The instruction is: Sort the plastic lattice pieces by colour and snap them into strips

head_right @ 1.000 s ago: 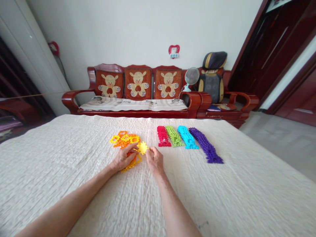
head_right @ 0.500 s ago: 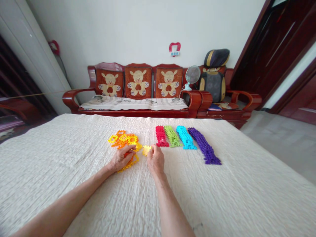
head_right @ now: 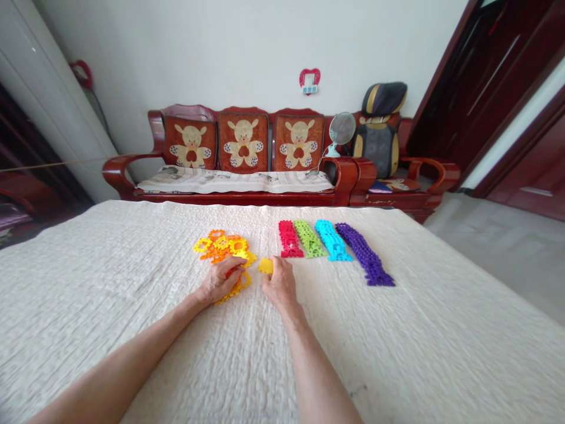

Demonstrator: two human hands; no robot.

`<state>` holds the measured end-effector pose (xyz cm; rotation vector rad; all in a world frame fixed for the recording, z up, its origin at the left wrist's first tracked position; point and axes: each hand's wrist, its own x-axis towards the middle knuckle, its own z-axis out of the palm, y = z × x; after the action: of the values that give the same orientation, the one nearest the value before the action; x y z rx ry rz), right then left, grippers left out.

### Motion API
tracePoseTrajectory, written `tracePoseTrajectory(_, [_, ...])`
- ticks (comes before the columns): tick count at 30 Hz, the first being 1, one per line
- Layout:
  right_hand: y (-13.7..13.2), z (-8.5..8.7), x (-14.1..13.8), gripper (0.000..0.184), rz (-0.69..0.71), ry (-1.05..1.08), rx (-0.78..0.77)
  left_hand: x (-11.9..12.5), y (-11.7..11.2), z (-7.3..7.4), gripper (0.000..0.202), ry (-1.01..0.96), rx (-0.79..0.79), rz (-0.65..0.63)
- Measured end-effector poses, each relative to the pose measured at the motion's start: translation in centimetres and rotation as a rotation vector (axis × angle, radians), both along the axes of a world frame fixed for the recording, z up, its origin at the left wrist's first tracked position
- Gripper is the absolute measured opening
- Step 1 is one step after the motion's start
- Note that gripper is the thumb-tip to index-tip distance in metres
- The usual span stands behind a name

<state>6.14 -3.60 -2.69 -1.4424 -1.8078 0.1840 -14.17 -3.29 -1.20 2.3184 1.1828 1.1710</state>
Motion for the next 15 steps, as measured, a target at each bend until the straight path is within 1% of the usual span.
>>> tracePoseTrajectory(4, [0.0,0.0,0.1,0.042,0.005,-0.05,0.003,0.1,-0.1,0.2,0.03,-0.032,0.041,-0.055])
tracePoseTrajectory(6, [0.0,0.0,0.1,0.042,0.003,-0.054,0.0,0.1,-0.3,0.5,0.028,-0.062,0.021,-0.045])
tracePoseTrajectory(8, [0.0,0.1,0.1,0.041,0.003,-0.055,0.001,-0.1,-0.5,0.9,0.025,-0.103,-0.019,-0.005])
tracePoseTrajectory(10, [-0.1,0.1,0.2,0.04,0.006,-0.056,0.006,-0.5,-0.5,1.4,0.024,-0.171,-0.049,0.051])
tracePoseTrajectory(12, [-0.1,0.1,0.1,0.04,0.009,-0.059,0.012,-1.4,0.1,1.7,0.024,-0.259,-0.038,0.132])
tracePoseTrajectory(13, [-0.1,0.2,0.1,0.04,0.011,-0.06,0.015,-2.1,0.7,1.8,0.025,-0.3,-0.018,0.196])
tracePoseTrajectory(15, [-0.1,0.2,0.1,0.04,0.017,-0.066,0.023,-4.0,2.1,1.8,0.026,-0.352,0.029,0.386])
